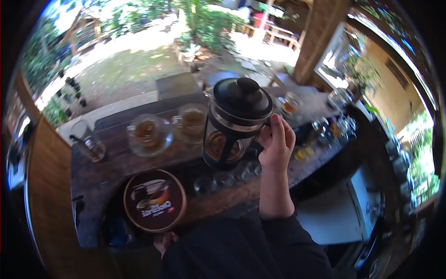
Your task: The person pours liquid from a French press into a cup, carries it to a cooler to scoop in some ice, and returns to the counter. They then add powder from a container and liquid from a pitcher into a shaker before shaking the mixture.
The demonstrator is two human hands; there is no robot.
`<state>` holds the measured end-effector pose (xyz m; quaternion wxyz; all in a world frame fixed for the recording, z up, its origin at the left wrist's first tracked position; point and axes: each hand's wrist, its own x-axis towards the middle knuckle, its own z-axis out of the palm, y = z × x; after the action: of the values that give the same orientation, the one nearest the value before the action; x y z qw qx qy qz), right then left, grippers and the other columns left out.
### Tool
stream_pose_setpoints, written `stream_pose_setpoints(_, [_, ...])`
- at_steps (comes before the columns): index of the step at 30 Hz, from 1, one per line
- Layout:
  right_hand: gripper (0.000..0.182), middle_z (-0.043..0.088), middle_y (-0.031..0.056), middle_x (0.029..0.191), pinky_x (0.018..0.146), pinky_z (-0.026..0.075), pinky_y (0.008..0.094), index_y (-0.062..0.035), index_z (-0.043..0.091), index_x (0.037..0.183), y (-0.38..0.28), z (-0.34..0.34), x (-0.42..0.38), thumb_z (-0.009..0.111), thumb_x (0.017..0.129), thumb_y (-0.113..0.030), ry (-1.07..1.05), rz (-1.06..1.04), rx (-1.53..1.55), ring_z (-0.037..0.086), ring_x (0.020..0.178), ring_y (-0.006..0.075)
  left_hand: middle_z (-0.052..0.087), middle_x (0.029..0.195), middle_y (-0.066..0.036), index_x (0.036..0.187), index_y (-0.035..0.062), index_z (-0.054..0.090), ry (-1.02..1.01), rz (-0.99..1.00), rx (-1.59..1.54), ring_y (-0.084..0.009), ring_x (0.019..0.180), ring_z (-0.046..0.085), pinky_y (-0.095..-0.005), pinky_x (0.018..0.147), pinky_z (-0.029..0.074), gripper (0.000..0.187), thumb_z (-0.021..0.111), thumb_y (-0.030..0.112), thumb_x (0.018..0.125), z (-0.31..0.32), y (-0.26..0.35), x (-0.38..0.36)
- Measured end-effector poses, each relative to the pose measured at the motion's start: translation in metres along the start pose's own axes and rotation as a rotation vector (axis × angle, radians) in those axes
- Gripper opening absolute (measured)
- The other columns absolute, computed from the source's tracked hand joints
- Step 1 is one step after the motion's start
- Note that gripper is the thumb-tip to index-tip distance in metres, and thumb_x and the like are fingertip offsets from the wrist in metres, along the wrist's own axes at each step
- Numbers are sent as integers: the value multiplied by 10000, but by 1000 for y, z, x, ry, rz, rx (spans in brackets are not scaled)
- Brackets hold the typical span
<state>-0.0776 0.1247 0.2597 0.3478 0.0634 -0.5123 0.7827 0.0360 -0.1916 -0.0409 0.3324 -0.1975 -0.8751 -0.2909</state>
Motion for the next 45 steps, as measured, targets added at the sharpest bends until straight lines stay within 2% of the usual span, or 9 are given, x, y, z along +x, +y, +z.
stream_pose_setpoints(5, [228,410,-51,541,422,240,180,-24,544,720,-47,-69,-10,535,921,-131,134,-134,-41,348,453,15,476,520,-59,574,88,480,-29,-56,-62,-245,457,482,-368,443,361,121,562,42,649,-4,6,6])
stream_pose_setpoints(6, [206,430,-42,558,424,260,172,-23,554,730,-54,-88,-11,550,909,-126,286,-185,-160,368,461,18,474,517,-62,577,72,478,140,-51,-74,-257,455,469,-371,449,354,139,541,7,683,8,3,-3])
stream_pose_setpoints(11, [168,438,-36,575,397,286,163,-33,588,781,-95,-190,-5,592,869,-177,677,-239,-101,403,459,31,505,572,-113,624,23,527,-7,-286,-124,-280,505,485,-386,474,370,123,535,12,746,1,28,6])
stream_pose_setpoints(15, [216,416,-52,551,389,200,174,-30,583,728,-127,-280,4,584,877,-185,599,-327,-229,336,433,12,495,566,-88,650,-4,540,75,-274,8,-213,494,474,-316,471,355,211,477,53,843,18,58,16])
stream_pose_setpoints(17, [218,429,-61,557,397,188,175,-42,582,702,-140,-321,7,594,877,-172,667,-339,-365,324,439,4,464,549,-23,649,5,543,284,-740,-183,-120,483,432,-256,454,313,269,458,84,892,29,86,16])
stream_pose_setpoints(18, [221,436,-69,562,402,182,176,-53,579,688,-144,-346,6,604,876,-166,632,-319,-351,319,446,-3,438,546,17,654,12,549,315,-734,-240,-60,495,398,-225,449,286,298,448,106,918,38,101,21])
stream_pose_setpoints(26, [296,392,-76,527,394,165,183,-88,497,639,-107,-508,4,581,904,-192,689,-228,-419,294,428,-10,442,500,-21,634,1,550,23,-598,-244,-88,442,424,-238,427,302,282,460,81,888,107,213,43])
stream_pose_setpoints(37, [312,373,-95,550,429,162,182,-95,464,642,-32,-568,47,557,925,-190,633,-207,-467,274,477,-19,502,475,-59,576,-5,550,-167,-625,-263,-131,422,526,-253,410,370,313,469,74,869,143,324,30])
stream_pose_setpoints(45, [220,437,-85,635,500,267,169,-28,525,753,-11,-579,85,560,921,-166,615,-244,-618,351,575,-8,517,485,-68,620,-30,580,-172,-686,-250,-112,424,518,-241,417,385,304,478,85,883,151,355,40])
